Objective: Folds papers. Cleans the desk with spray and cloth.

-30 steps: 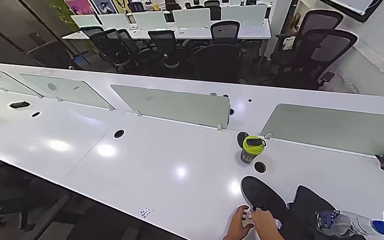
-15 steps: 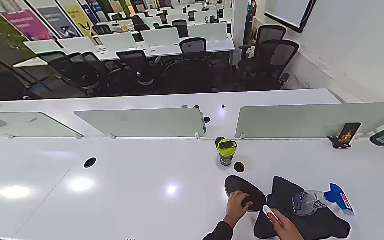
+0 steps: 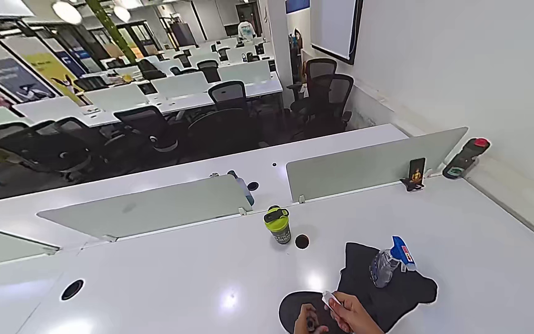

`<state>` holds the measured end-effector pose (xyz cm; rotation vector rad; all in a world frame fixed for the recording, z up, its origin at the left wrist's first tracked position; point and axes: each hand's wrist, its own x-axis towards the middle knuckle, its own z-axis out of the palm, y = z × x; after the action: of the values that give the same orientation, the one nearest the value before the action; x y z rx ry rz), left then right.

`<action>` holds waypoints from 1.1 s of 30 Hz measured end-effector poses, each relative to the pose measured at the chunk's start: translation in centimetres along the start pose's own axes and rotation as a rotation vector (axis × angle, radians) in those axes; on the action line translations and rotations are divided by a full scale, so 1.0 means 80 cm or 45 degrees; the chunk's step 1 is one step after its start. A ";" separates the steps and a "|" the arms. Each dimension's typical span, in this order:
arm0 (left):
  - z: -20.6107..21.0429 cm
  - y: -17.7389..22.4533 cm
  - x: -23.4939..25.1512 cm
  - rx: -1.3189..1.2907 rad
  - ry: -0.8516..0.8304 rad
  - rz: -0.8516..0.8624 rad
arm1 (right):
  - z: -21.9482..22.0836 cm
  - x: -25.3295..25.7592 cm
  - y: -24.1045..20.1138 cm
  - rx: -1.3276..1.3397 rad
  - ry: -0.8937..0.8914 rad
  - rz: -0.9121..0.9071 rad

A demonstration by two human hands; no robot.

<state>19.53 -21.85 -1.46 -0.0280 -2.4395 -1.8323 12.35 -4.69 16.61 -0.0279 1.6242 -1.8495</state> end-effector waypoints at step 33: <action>-0.003 0.213 0.038 0.644 -0.114 -0.058 | -0.018 -0.056 -0.030 -1.245 0.123 -0.552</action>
<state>17.70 -17.42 15.19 -0.0187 -2.9099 -1.1988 14.14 -1.24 20.24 -0.7666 2.5841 -1.1430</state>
